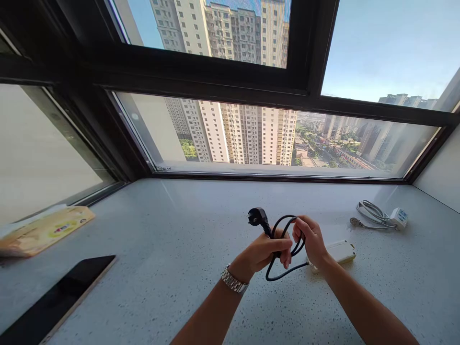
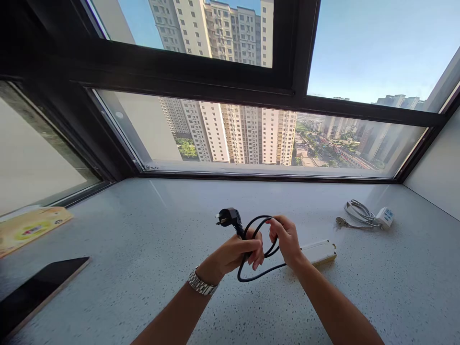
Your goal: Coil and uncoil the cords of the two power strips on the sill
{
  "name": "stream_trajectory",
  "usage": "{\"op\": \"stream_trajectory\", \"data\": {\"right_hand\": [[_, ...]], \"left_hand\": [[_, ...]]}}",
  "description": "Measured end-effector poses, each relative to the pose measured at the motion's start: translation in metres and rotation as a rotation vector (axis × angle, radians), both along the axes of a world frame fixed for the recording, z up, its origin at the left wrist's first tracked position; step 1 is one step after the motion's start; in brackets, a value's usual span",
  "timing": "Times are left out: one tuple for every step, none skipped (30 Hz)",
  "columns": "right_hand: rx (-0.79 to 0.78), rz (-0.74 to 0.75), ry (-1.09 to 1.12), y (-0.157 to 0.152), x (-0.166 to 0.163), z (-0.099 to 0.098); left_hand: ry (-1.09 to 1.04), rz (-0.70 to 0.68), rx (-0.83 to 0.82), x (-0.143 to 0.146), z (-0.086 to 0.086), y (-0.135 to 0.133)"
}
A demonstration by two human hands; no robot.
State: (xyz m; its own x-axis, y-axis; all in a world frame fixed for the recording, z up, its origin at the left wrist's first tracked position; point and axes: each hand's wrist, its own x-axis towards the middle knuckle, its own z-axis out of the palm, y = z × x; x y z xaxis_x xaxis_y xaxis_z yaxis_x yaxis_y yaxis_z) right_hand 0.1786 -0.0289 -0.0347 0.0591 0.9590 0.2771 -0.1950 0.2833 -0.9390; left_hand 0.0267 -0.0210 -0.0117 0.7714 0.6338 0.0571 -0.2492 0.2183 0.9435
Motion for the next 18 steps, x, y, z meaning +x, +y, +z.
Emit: {"op": "stream_trajectory", "data": {"right_hand": [[-0.023,0.003,-0.034,0.003,0.001,-0.002],[-0.056,0.008,-0.064,0.006,0.003,-0.005],[-0.093,0.015,-0.086,0.009,0.004,-0.007],[-0.127,0.023,-0.098,0.011,0.005,-0.010],[-0.150,0.033,-0.103,0.013,0.006,-0.012],[-0.157,0.039,-0.105,0.013,0.006,-0.013],[-0.146,0.040,-0.112,0.014,0.006,-0.014],[-0.123,0.038,-0.124,0.013,0.006,-0.015],[-0.095,0.032,-0.137,0.013,0.006,-0.015],[-0.066,0.023,-0.146,0.012,0.006,-0.015],[-0.041,0.016,-0.156,0.012,0.006,-0.015],[-0.024,0.012,-0.169,0.012,0.005,-0.015],[-0.012,0.005,-0.186,0.011,0.005,-0.015],[-0.006,-0.006,-0.208,0.012,0.005,-0.016],[-0.003,-0.017,-0.235,0.012,0.004,-0.016],[-0.002,-0.029,-0.261,0.012,0.004,-0.017],[0.000,-0.039,-0.280,0.013,0.003,-0.017],[0.004,-0.044,-0.293,0.014,0.003,-0.018]], "left_hand": [[0.027,0.001,-0.002,0.001,-0.002,0.001],[0.053,0.005,-0.005,0.002,-0.005,0.002],[0.080,0.012,-0.010,0.004,-0.008,0.003],[0.104,0.024,-0.014,0.005,-0.011,0.004],[0.122,0.041,-0.018,0.007,-0.014,0.004],[0.135,0.058,-0.019,0.008,-0.016,0.005],[0.146,0.074,-0.019,0.009,-0.019,0.006],[0.155,0.089,-0.022,0.009,-0.020,0.006],[0.162,0.101,-0.026,0.009,-0.021,0.007],[0.170,0.106,-0.031,0.009,-0.022,0.007],[0.180,0.106,-0.037,0.009,-0.023,0.007],[0.187,0.104,-0.044,0.010,-0.024,0.007],[0.190,0.101,-0.052,0.010,-0.025,0.007],[0.188,0.095,-0.059,0.011,-0.026,0.007],[0.185,0.086,-0.062,0.012,-0.027,0.007],[0.182,0.079,-0.063,0.013,-0.028,0.007],[0.180,0.072,-0.061,0.013,-0.029,0.008],[0.181,0.066,-0.056,0.014,-0.030,0.008]]}}
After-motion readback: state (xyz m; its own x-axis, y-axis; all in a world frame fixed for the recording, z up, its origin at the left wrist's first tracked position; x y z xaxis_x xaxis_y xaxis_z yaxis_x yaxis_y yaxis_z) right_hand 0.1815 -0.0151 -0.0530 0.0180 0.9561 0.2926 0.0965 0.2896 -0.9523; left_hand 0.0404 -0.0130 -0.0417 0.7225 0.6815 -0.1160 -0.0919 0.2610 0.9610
